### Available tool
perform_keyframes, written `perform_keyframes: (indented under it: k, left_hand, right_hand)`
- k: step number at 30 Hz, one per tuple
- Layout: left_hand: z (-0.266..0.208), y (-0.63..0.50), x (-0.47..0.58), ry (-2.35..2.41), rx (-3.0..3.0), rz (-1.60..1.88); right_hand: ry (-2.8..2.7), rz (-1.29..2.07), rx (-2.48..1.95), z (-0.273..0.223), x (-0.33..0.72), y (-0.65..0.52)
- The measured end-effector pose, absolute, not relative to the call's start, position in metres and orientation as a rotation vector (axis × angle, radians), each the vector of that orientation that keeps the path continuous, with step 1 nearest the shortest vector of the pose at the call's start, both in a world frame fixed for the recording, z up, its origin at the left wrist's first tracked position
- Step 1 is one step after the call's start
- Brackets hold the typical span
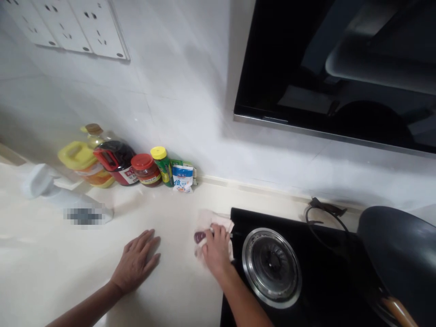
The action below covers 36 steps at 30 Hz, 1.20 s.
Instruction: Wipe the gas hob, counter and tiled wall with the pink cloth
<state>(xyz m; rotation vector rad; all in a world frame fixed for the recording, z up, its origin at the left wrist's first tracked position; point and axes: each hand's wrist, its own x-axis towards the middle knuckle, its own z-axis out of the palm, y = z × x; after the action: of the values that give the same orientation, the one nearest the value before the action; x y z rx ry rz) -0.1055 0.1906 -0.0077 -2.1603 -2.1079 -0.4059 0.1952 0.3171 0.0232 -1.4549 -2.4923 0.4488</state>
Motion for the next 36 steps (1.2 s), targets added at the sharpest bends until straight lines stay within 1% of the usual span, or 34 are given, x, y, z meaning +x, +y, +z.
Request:
perform_keyframes:
  k: [4,6,10,13,17,22,25,30,36]
  left_hand:
    - [-0.006,0.191,-0.106,-2.111,-2.165,-0.385]
    - [-0.005,0.191,-0.105,-2.124,-2.166,-0.380]
    - [-0.004,0.191,-0.106,-2.141,-2.171,-0.381]
    - [-0.006,0.191,-0.107,-2.145,-2.169,-0.374]
    - [-0.008,0.191,-0.108,-2.158,-2.164,-0.346]
    - [-0.007,0.192,-0.109,-2.177,-2.156,-0.339]
    - [-0.008,0.192,-0.111,-2.148,-2.162,-0.350]
    - [-0.009,0.193,-0.112,-2.122,-2.166,-0.373]
    - [-0.007,0.195,-0.111,-2.074,-2.160,-0.382]
  right_hand:
    - [-2.420,0.571,-1.188,0.016,0.223,0.261]
    - [-2.349,0.593,-1.147,0.019,0.239,0.246]
    - [-2.219,0.467,-1.328,0.024,0.265,0.242]
    - [-2.239,0.371,-1.537,0.018,0.269,0.251]
    - [-2.345,0.394,-1.670,0.014,0.254,0.280]
    - [-2.454,0.483,-1.794,0.030,0.242,0.354]
    - [-2.472,0.447,-1.868,0.038,0.248,0.404]
    - [-2.387,0.281,-1.982,0.039,0.278,0.462]
    - [-2.325,0.263,-2.089,0.034,0.347,0.485]
